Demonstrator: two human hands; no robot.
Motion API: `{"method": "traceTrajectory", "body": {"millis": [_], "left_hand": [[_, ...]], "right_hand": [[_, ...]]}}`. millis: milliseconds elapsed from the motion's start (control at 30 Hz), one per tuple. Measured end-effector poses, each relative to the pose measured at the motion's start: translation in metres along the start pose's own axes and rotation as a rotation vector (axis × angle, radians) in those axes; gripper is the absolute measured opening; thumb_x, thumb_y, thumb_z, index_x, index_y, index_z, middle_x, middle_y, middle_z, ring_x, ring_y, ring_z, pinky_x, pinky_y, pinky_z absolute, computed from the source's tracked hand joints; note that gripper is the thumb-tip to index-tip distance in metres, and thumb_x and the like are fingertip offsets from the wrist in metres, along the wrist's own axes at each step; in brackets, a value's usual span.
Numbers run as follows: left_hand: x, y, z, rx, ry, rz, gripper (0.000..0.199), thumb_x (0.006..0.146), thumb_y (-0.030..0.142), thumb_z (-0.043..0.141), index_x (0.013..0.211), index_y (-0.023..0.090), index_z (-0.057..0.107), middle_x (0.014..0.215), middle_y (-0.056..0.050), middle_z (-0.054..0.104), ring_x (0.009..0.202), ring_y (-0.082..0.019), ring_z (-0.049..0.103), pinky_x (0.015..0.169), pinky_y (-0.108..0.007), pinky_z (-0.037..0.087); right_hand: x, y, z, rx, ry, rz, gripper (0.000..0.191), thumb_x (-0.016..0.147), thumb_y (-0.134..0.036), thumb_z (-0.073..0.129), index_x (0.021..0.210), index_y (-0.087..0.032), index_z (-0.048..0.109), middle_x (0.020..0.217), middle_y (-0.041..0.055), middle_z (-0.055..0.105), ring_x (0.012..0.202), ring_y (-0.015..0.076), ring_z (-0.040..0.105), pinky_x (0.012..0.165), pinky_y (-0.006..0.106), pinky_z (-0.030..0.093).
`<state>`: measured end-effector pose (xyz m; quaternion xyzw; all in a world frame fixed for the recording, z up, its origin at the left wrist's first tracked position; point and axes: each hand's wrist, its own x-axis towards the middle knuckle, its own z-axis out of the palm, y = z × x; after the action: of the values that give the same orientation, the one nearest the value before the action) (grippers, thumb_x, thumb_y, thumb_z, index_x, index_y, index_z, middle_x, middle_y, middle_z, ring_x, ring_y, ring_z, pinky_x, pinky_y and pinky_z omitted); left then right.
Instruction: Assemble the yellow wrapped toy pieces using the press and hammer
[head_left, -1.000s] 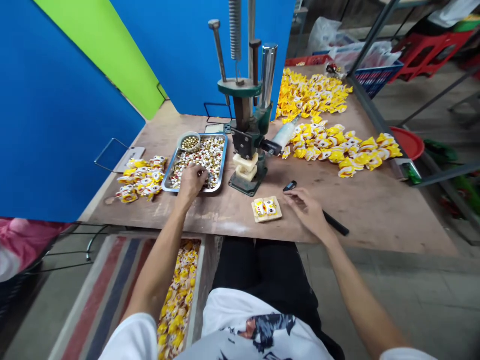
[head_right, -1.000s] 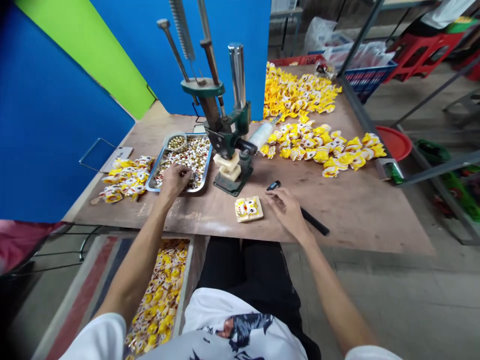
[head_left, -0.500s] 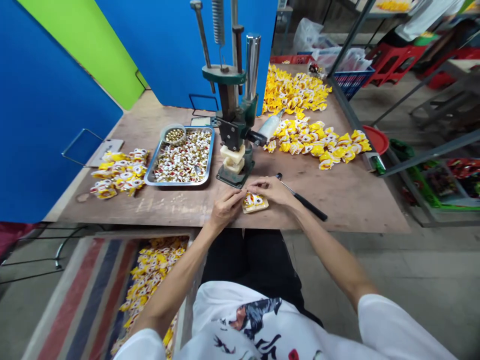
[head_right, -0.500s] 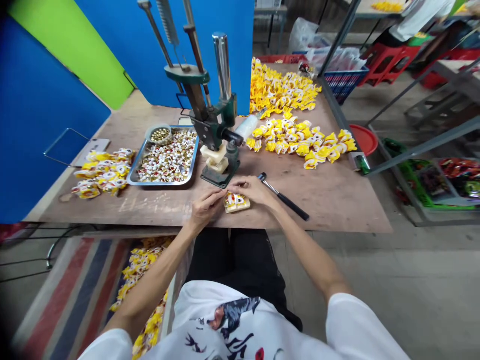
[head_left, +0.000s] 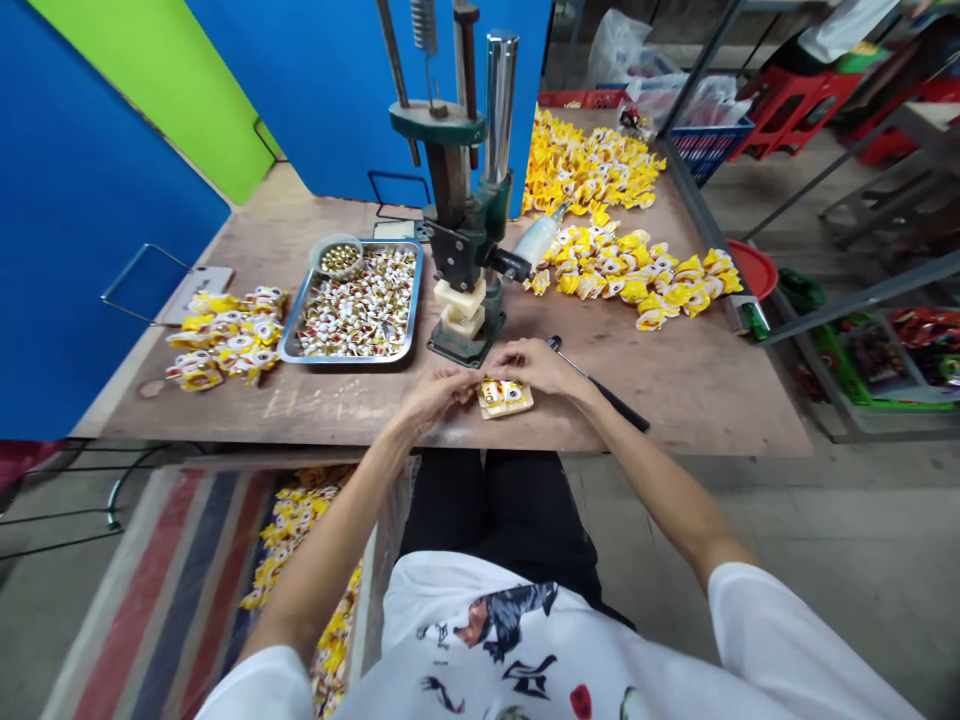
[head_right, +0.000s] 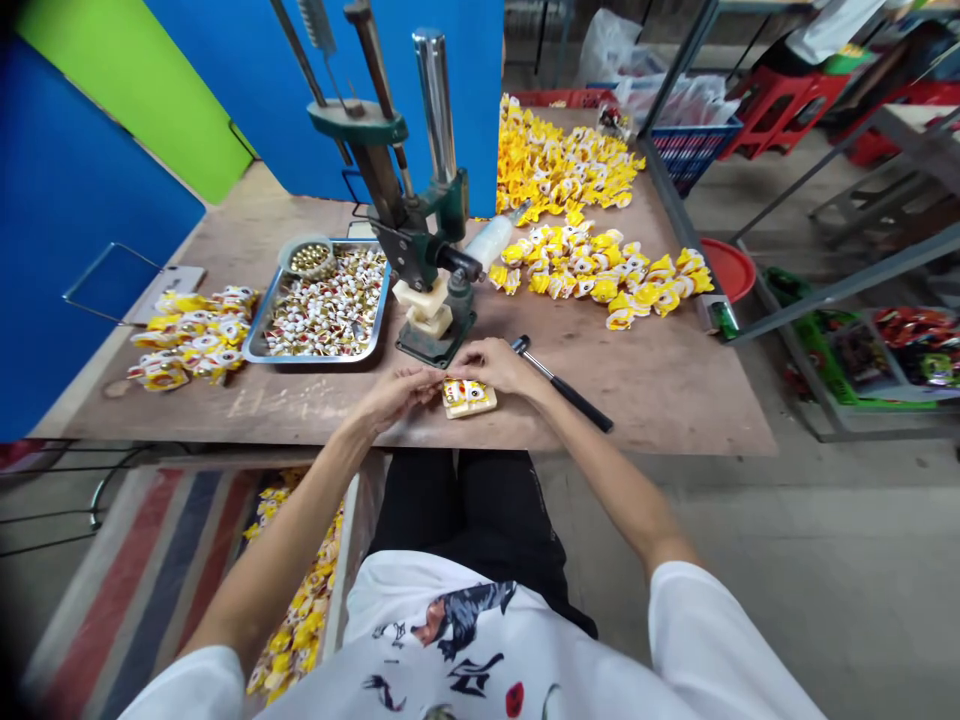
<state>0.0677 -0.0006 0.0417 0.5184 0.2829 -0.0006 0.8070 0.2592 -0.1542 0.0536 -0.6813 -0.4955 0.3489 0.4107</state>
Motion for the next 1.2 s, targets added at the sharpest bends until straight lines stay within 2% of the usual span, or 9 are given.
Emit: {"method": "traceTrajectory", "body": {"millis": [267, 467, 600, 733, 833, 933, 1000, 1100, 1200], "left_hand": [[0.015, 0.017, -0.004, -0.023, -0.028, -0.191, 0.016, 0.068, 0.021, 0.091, 0.069, 0.013, 0.077, 0.068, -0.006, 0.069, 0.060, -0.011, 0.058, 0.056, -0.023, 0.048], [0.016, 0.013, 0.002, -0.067, 0.009, -0.217, 0.011, 0.071, 0.017, 0.087, 0.070, 0.010, 0.078, 0.068, -0.006, 0.069, 0.059, -0.008, 0.056, 0.054, -0.018, 0.048], [0.017, 0.012, 0.005, -0.075, 0.045, -0.221, 0.008, 0.074, 0.014, 0.083, 0.072, 0.008, 0.078, 0.068, -0.006, 0.070, 0.057, -0.007, 0.056, 0.055, -0.016, 0.049], [0.015, 0.011, 0.007, -0.087, 0.064, -0.219, 0.006, 0.077, 0.013, 0.082, 0.075, 0.008, 0.079, 0.069, -0.005, 0.070, 0.058, -0.007, 0.057, 0.056, -0.016, 0.050], [0.013, 0.010, 0.009, -0.101, 0.087, -0.214, 0.007, 0.076, 0.013, 0.081, 0.074, 0.008, 0.078, 0.068, -0.004, 0.069, 0.057, -0.007, 0.058, 0.056, -0.015, 0.048], [0.012, 0.008, 0.010, -0.117, 0.082, -0.202, 0.009, 0.075, 0.015, 0.082, 0.072, 0.008, 0.077, 0.066, -0.004, 0.068, 0.058, -0.007, 0.058, 0.055, -0.016, 0.048], [0.012, 0.007, 0.010, -0.116, 0.070, -0.186, 0.010, 0.074, 0.015, 0.083, 0.071, 0.009, 0.076, 0.066, -0.003, 0.067, 0.058, -0.007, 0.057, 0.055, -0.016, 0.048], [0.012, 0.007, 0.010, -0.115, 0.056, -0.162, 0.011, 0.073, 0.016, 0.083, 0.070, 0.010, 0.075, 0.066, -0.003, 0.067, 0.058, -0.007, 0.056, 0.055, -0.017, 0.048], [0.011, 0.008, 0.010, -0.118, 0.048, -0.163, 0.013, 0.072, 0.018, 0.083, 0.069, 0.009, 0.074, 0.066, -0.003, 0.067, 0.058, -0.007, 0.056, 0.055, -0.016, 0.048]], "right_hand": [[-0.007, -0.013, -0.002, -0.098, 0.057, -0.038, 0.030, 0.101, -0.050, 0.077, 0.101, -0.023, 0.088, 0.102, 0.0078, 0.085, 0.092, 0.0234, 0.075, 0.086, 0.034, 0.055], [-0.081, 0.010, -0.034, -0.511, 0.434, 0.096, 0.044, 0.102, -0.052, 0.073, 0.133, -0.021, 0.074, 0.132, 0.0175, 0.073, 0.126, 0.0367, 0.068, 0.109, 0.052, 0.056], [-0.112, 0.031, -0.043, -0.594, 0.308, 0.265, 0.030, 0.106, -0.035, 0.060, 0.129, -0.019, 0.068, 0.115, 0.0166, 0.075, 0.107, 0.0335, 0.073, 0.096, 0.049, 0.061], [-0.108, 0.023, -0.038, -0.507, 0.323, 0.177, 0.041, 0.109, -0.025, 0.044, 0.147, -0.020, 0.057, 0.109, 0.0113, 0.075, 0.094, 0.0254, 0.073, 0.092, 0.042, 0.062], [-0.112, 0.009, -0.012, -0.647, 0.341, 0.146, 0.045, 0.109, -0.032, 0.050, 0.152, -0.018, 0.056, 0.124, 0.0186, 0.073, 0.112, 0.0331, 0.072, 0.103, 0.051, 0.060], [-0.127, 0.003, 0.022, -0.779, 0.323, 0.281, 0.042, 0.108, -0.048, 0.060, 0.133, -0.015, 0.066, 0.126, 0.0241, 0.071, 0.119, 0.0402, 0.069, 0.102, 0.054, 0.060], [-0.133, 0.003, 0.032, -0.809, 0.289, 0.393, 0.036, 0.109, -0.045, 0.059, 0.125, -0.014, 0.068, 0.122, 0.0245, 0.073, 0.115, 0.0395, 0.071, 0.098, 0.050, 0.060], [-0.133, 0.002, 0.019, -0.663, 0.237, 0.509, 0.027, 0.109, -0.029, 0.053, 0.125, -0.012, 0.067, 0.106, 0.0195, 0.078, 0.095, 0.0319, 0.076, 0.087, 0.041, 0.061], [-0.128, -0.012, -0.006, -0.465, 0.275, 0.330, 0.036, 0.111, -0.029, 0.053, 0.142, -0.016, 0.065, 0.106, 0.0129, 0.083, 0.090, 0.0269, 0.079, 0.087, 0.038, 0.063]]}}
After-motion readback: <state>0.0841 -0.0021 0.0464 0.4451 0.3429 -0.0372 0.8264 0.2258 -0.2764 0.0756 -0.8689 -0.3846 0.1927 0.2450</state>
